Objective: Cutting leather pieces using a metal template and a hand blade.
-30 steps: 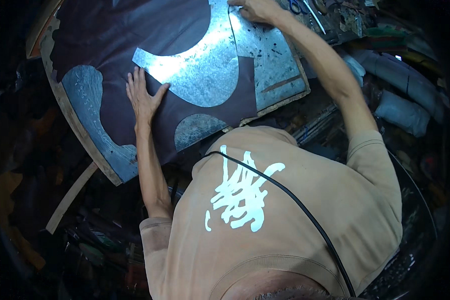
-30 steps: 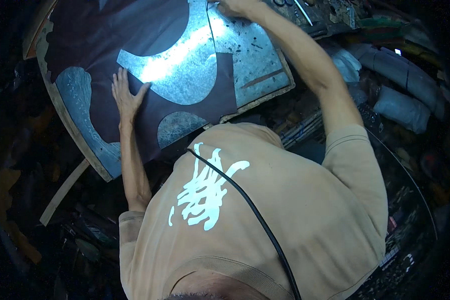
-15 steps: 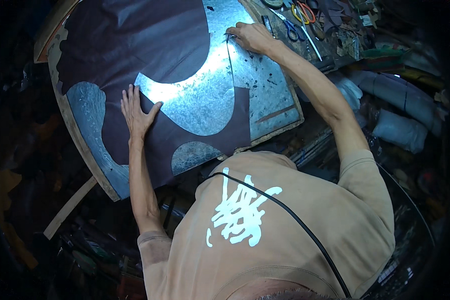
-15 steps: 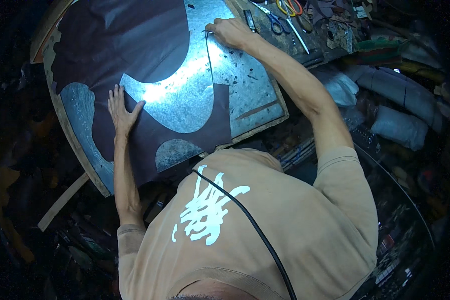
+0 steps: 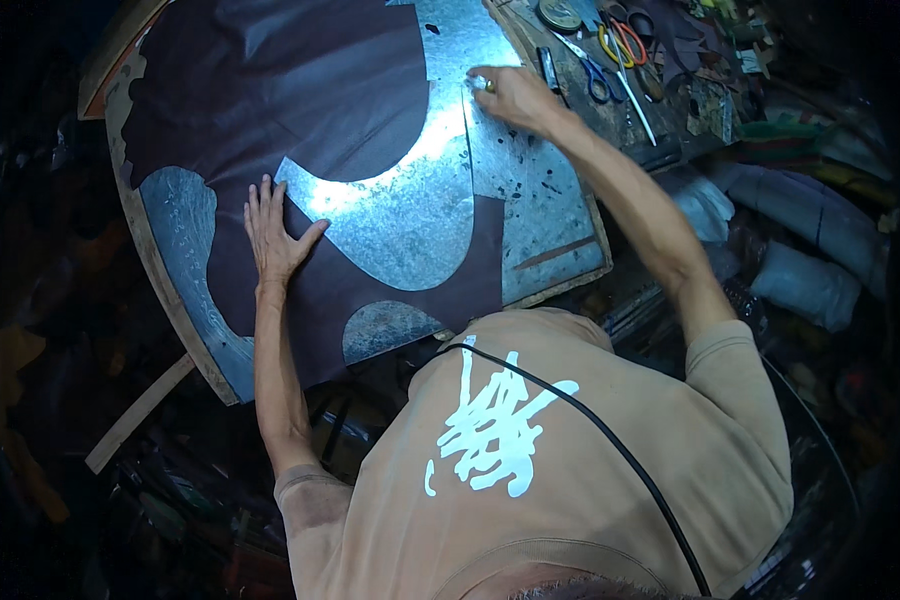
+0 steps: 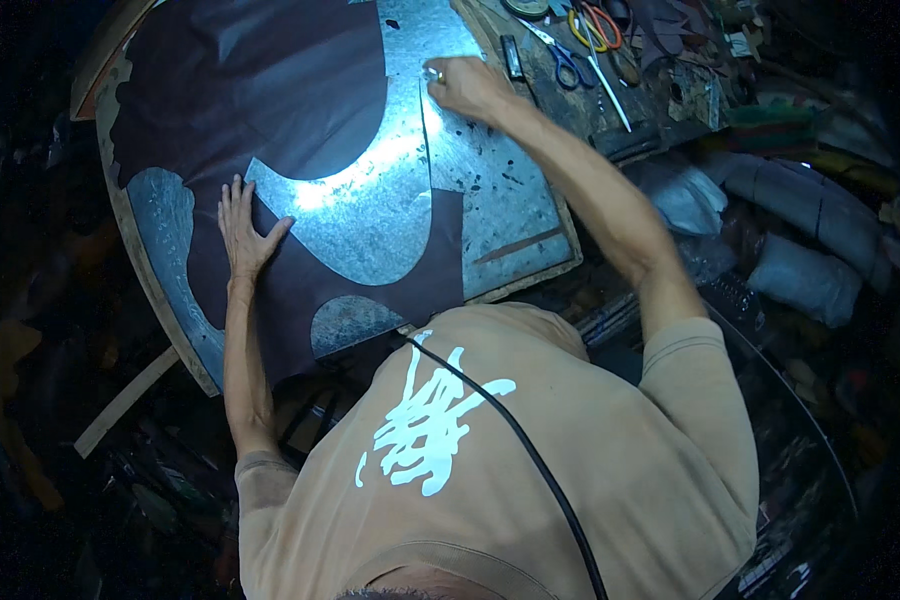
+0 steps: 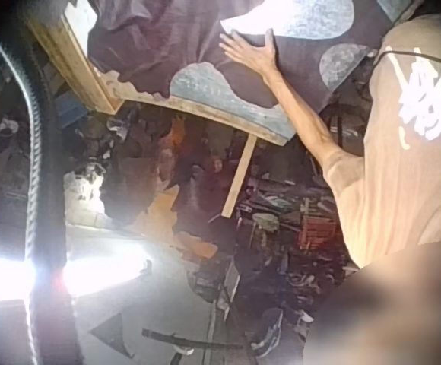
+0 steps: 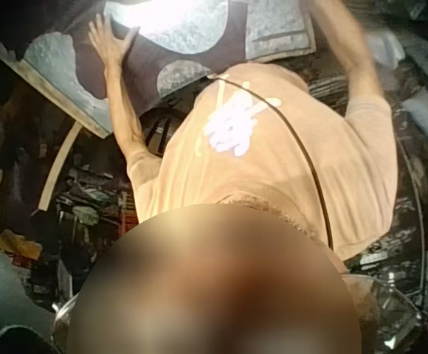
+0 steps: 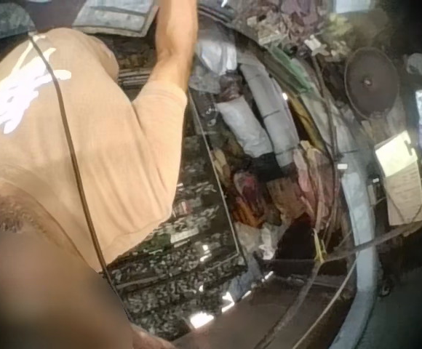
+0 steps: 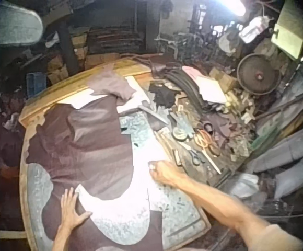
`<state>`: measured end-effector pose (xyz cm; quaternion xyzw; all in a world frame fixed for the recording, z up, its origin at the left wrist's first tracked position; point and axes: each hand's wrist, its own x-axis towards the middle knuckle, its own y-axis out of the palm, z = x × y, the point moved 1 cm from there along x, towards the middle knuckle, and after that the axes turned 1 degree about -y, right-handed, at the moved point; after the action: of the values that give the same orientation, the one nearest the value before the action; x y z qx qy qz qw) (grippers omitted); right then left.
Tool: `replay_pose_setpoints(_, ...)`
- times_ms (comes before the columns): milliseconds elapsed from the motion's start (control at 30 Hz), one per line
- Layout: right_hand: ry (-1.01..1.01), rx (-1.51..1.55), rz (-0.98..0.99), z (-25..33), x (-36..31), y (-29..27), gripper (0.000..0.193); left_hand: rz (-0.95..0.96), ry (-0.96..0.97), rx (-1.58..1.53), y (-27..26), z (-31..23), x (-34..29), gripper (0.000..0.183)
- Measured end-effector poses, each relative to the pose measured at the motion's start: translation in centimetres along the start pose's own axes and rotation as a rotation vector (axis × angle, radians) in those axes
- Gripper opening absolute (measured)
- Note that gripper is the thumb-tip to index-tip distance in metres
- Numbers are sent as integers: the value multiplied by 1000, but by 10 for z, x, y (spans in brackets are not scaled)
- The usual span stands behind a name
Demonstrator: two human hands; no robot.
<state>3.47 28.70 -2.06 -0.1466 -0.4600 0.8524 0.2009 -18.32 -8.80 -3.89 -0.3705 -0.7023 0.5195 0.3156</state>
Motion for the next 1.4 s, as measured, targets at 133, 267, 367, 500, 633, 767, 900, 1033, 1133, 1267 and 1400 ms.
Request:
replay_pose_setpoints(133,253,216,127,33,-19,-3,43,21,-13,-11,-1,-1,-2,92)
replay_pose_setpoints(267,252,223,151,25,-19,6,44,23,1,-28,-5,-2,-1,93)
replay_pose_setpoints(367,161,255,38,18,-17,11,45,29,10,-40,-3,-3,-1,92)
replay_pose_setpoints(500,290,282,144,29,-14,-1,46,15,7,-43,-4,-2,-3,92)
replay_pose_setpoints(633,235,317,76,25,-15,4,44,26,19,-31,-4,0,-2,92)
replay_pose_setpoints(767,246,289,121,27,-12,-2,44,27,19,-42,-4,-2,-2,92)
replay_pose_setpoints(900,252,257,157,28,-12,-3,44,37,11,-40,-3,-2,-5,93)
replay_pose_setpoints(1033,182,224,66,26,-14,5,45,44,8,-7,-2,-2,-5,95)
replay_pose_setpoints(1133,262,226,150,29,-13,3,45,44,12,4,-2,-1,-6,95)
replay_pose_setpoints(1267,214,227,86,19,-14,14,45,65,-1,30,-2,-1,-5,95)
replay_pose_setpoints(1400,185,284,38,11,-14,21,44,72,9,41,-1,-1,-3,93)
